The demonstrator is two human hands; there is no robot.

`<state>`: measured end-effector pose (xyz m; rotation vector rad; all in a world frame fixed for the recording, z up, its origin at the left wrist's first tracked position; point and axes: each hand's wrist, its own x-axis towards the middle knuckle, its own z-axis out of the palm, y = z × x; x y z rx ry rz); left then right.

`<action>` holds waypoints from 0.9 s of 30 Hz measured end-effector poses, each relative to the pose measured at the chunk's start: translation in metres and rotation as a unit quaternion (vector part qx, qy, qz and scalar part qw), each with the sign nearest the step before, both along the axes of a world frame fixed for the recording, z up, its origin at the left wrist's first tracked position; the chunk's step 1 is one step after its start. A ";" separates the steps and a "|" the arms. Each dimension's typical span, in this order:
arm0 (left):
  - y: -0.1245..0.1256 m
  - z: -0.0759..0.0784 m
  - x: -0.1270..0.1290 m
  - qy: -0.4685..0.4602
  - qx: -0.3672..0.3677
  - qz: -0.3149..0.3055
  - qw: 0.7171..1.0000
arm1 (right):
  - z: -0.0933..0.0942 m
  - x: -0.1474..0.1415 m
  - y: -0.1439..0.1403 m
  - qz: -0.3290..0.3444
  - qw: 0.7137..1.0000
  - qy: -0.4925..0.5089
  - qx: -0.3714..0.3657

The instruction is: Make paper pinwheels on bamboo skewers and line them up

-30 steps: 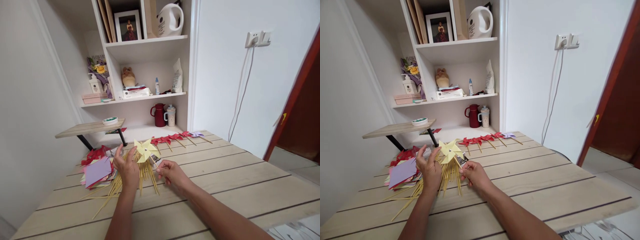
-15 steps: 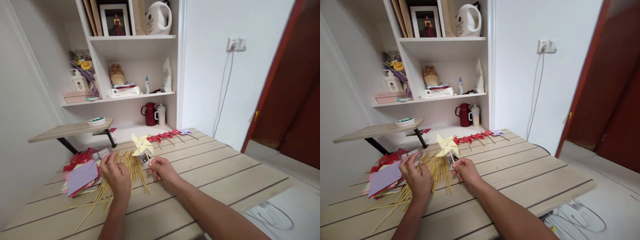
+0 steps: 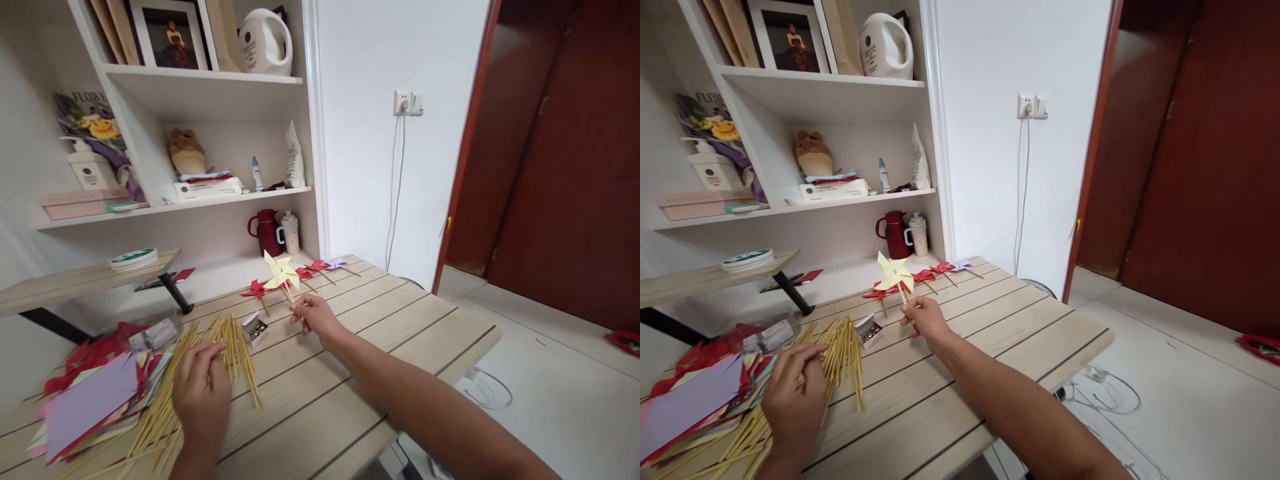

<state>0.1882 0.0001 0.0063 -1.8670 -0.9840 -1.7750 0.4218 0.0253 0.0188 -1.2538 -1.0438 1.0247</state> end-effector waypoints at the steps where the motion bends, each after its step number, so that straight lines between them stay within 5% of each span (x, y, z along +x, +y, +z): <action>1: 0.000 0.000 0.000 0.005 0.003 -0.003 1.000 | 0.001 0.015 0.004 -0.022 1.000 -0.022 -0.004; 6: -0.004 0.003 0.008 0.032 0.013 -0.018 0.999 | -0.005 0.115 0.007 -0.172 0.971 -0.158 -0.049; 13: -0.028 0.007 0.013 0.100 0.042 -0.054 0.993 | -0.020 0.233 -0.020 -0.299 0.870 -0.343 -0.188; 20: -0.042 0.015 0.030 0.271 0.094 -0.136 0.948 | -0.017 0.270 -0.019 -0.292 0.791 -0.463 -0.275; 27: -0.042 0.017 0.032 0.290 0.114 -0.118 0.943 | -0.007 0.269 -0.025 -0.215 0.788 -0.499 -0.289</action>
